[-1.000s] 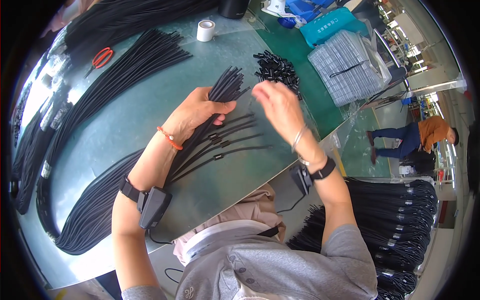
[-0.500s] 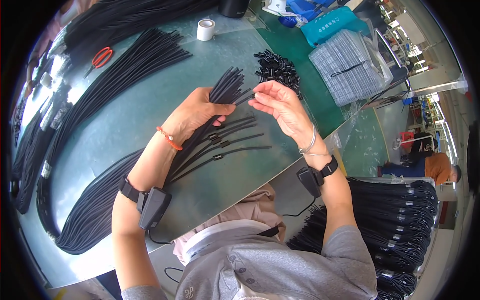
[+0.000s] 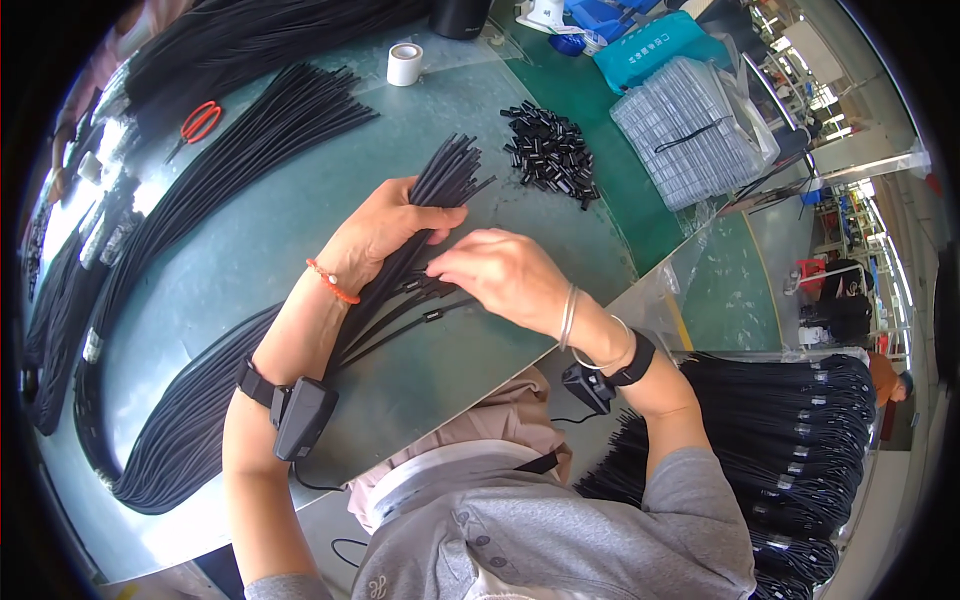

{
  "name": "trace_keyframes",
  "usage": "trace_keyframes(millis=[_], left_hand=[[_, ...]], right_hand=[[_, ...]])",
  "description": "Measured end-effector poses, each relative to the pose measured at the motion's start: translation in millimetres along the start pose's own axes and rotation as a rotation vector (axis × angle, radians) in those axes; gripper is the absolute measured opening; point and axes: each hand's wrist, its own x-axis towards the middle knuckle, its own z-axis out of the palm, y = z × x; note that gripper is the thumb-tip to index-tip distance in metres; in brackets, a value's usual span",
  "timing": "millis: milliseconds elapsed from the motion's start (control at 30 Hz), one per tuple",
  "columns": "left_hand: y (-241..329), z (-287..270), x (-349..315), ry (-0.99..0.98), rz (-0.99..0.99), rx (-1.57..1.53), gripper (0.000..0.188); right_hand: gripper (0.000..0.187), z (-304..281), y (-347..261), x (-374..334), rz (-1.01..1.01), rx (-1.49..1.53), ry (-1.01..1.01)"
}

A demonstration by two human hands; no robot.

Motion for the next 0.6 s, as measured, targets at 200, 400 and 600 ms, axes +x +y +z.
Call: trace_keyframes(millis=[200,400,600], left_hand=[[2,3,1,-0.005,-0.01,0.03,0.018],[-4,0,6,-0.018,-0.008,0.079,0.019],[-5,0,7,0.014,0.008,0.092,0.019]], right_hand=[[0.007,-38,70,2,0.184,-0.546,0.247],[0.014,-37,84,-4,0.289,-0.337,0.068],[0.016,-32,63,-3,0.486,0.293,-0.02]])
